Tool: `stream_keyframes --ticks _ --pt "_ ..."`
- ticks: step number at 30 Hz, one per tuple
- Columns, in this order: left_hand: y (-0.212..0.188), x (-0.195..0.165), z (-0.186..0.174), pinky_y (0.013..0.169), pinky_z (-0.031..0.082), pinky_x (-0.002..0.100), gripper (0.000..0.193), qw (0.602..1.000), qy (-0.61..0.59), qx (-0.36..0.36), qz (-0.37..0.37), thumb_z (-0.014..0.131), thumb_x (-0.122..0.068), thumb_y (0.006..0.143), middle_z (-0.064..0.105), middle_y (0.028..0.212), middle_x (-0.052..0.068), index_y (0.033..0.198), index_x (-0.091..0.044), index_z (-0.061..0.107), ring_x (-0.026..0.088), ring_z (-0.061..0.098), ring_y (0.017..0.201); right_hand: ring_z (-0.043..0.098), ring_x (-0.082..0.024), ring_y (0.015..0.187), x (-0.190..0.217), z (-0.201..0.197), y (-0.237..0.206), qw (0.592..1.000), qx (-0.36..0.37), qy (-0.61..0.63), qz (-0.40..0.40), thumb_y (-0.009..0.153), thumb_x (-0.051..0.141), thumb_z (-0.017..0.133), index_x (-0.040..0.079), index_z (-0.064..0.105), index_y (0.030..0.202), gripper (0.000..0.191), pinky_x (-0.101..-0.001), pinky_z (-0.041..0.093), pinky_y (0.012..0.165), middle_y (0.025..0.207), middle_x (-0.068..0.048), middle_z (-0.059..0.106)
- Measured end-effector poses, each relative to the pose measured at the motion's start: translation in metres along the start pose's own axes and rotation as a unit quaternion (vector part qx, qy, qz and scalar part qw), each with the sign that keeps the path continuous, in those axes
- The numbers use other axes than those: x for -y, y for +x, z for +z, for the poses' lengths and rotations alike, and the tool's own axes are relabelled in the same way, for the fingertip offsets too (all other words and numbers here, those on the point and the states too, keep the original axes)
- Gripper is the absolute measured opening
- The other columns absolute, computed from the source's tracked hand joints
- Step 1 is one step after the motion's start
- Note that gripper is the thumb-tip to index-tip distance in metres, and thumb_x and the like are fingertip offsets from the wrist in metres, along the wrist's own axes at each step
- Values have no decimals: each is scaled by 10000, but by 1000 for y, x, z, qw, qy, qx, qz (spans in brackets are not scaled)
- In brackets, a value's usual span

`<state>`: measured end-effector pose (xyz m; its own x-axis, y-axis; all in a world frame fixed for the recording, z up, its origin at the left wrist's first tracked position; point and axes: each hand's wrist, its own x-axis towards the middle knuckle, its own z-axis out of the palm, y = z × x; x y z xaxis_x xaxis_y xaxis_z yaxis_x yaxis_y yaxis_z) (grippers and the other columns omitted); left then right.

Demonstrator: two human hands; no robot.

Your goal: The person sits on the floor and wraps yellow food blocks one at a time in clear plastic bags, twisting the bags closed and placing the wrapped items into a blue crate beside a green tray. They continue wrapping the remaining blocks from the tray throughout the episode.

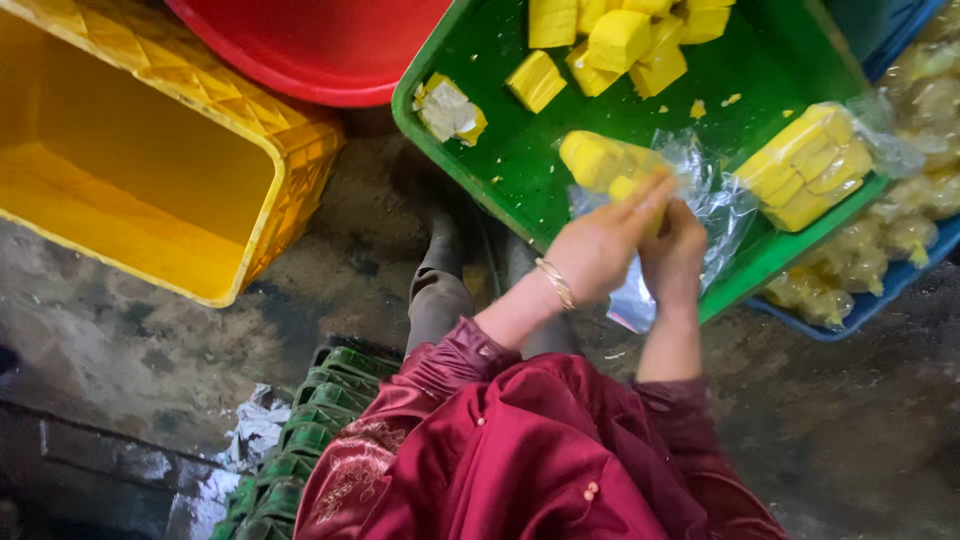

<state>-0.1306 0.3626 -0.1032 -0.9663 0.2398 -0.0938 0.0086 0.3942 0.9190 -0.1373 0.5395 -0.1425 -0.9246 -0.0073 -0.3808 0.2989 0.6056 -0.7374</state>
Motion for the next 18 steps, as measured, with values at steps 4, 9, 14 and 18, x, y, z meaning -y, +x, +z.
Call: stream_keyframes --ticks 4,9,14,18 --pt "-8 -4 16 840 567 394 746 999 38 -28 28 584 -58 868 384 1670 120 1578 -104 361 293 680 896 691 -250 1078 -40 35 27 993 5 109 32 1059 121 704 -6 646 1285 266 -376 557 885 1195 -115 696" --pt "-5 2 19 804 566 368 711 996 64 -48 25 588 -90 890 410 1663 82 1571 -109 383 255 649 789 625 -253 1207 -83 50 49 912 21 397 104 1009 187 691 -15 531 1404 472 -370 538 1017 1338 -125 629" --pt "0 9 9 858 570 381 730 995 59 -72 41 583 -87 890 408 1656 77 1588 -118 371 273 673 900 543 -296 1337 -89 53 51 989 29 130 -64 1092 184 689 -36 447 1486 512 -416 463 1128 1445 -179 543" --pt "-2 6 2 830 569 368 707 997 4 -70 26 594 -65 912 397 1664 88 1577 -129 362 280 687 919 601 -311 1172 -65 49 51 995 24 -55 -83 1072 244 691 -13 564 1319 379 -431 494 1014 1255 -166 621"
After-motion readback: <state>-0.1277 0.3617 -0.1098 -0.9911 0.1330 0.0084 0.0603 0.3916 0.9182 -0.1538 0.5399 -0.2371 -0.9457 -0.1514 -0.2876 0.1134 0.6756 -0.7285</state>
